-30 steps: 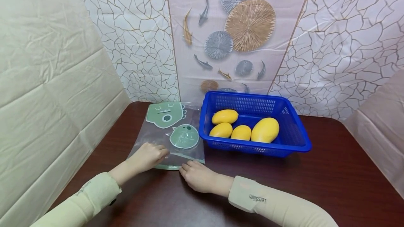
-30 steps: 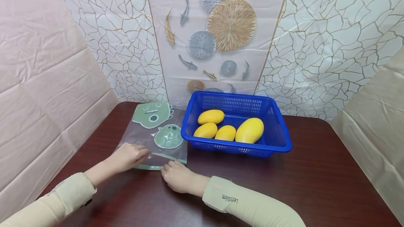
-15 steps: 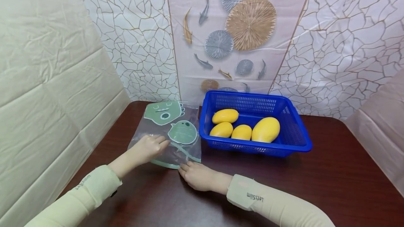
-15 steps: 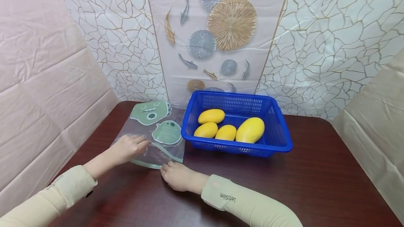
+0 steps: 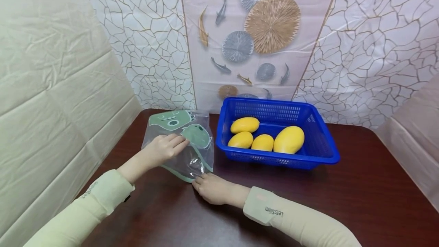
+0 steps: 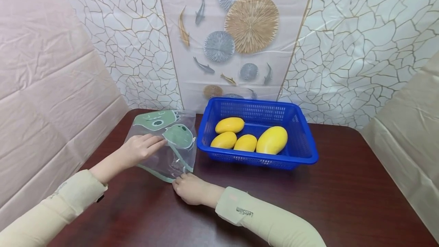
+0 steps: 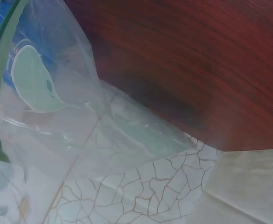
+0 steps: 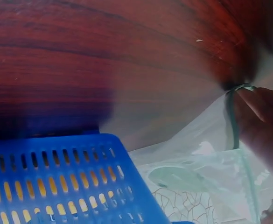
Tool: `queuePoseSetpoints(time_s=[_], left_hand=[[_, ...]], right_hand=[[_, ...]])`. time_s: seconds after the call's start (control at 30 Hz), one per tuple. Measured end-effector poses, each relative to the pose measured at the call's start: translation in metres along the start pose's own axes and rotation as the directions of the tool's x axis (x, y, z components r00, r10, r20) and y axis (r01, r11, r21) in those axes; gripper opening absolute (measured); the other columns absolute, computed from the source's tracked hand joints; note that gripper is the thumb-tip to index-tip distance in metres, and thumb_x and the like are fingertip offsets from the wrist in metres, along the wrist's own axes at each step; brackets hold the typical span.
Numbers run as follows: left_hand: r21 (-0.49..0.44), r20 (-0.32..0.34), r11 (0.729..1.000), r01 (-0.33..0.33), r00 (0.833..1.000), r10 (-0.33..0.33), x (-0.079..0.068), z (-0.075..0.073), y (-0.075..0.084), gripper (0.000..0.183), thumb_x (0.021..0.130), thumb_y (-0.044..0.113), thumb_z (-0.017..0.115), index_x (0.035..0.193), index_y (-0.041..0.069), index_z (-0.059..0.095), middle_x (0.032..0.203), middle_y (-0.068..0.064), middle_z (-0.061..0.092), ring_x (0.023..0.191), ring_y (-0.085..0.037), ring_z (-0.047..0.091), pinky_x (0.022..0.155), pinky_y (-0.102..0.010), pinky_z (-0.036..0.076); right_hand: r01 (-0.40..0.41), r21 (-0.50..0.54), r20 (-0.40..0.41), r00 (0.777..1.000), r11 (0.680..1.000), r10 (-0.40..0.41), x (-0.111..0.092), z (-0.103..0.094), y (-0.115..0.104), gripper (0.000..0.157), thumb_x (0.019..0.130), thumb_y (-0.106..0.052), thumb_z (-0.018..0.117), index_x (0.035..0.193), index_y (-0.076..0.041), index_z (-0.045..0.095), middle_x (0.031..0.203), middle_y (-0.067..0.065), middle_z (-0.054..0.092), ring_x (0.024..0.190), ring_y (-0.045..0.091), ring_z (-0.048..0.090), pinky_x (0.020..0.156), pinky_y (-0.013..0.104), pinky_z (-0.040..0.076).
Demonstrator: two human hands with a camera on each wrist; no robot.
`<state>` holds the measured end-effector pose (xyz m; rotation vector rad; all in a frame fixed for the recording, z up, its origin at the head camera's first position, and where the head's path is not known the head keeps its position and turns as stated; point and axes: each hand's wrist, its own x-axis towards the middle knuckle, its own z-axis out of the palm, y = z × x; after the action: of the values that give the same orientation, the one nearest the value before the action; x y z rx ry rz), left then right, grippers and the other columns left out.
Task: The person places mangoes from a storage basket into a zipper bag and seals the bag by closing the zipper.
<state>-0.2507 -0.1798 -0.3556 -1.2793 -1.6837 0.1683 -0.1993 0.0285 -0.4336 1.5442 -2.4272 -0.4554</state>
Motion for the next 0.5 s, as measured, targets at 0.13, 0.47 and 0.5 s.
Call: queuePoseSetpoints(time_s=[0.13,0.47,0.5], left_hand=[[-0.007,0.012,1.000,-0.008,1.000,0.008,-0.002,0.002,0.002,0.020,0.081,0.002,0.051,0.089,0.003,0.069,0.081,-0.006,0.066,0.067,-0.016,0.060,0.049,-0.024,0.049],[-0.086,0.190,0.996,0.037,0.981,-0.020,-0.017,0.001,0.009,0.023,0.072,0.001,0.066,0.094,0.004,0.068,0.081,-0.004,0.060,0.068,-0.014,0.058,0.052,-0.023,0.049],[-0.089,0.202,0.995,0.035,0.979,-0.017,-0.019,0.002,0.011,0.021,0.072,0.002,0.065,0.093,0.005,0.069,0.080,-0.004,0.060,0.067,-0.014,0.057,0.051,-0.023,0.048]], right_hand=[[-0.027,0.016,0.030,0.999,1.000,0.026,0.001,-0.005,-0.003,0.034,0.093,-0.025,0.053,0.123,-0.012,0.060,0.108,-0.002,0.062,0.094,0.012,0.057,0.078,0.024,0.047],[-0.093,0.034,0.098,0.991,0.995,0.090,0.005,-0.006,-0.009,0.041,0.094,-0.034,0.054,0.132,-0.018,0.054,0.112,-0.002,0.057,0.098,0.014,0.055,0.075,0.026,0.047],[-0.100,0.034,0.102,0.990,0.994,0.096,0.006,-0.006,-0.010,0.041,0.094,-0.034,0.054,0.132,-0.019,0.054,0.114,-0.001,0.057,0.099,0.014,0.055,0.076,0.026,0.047]])
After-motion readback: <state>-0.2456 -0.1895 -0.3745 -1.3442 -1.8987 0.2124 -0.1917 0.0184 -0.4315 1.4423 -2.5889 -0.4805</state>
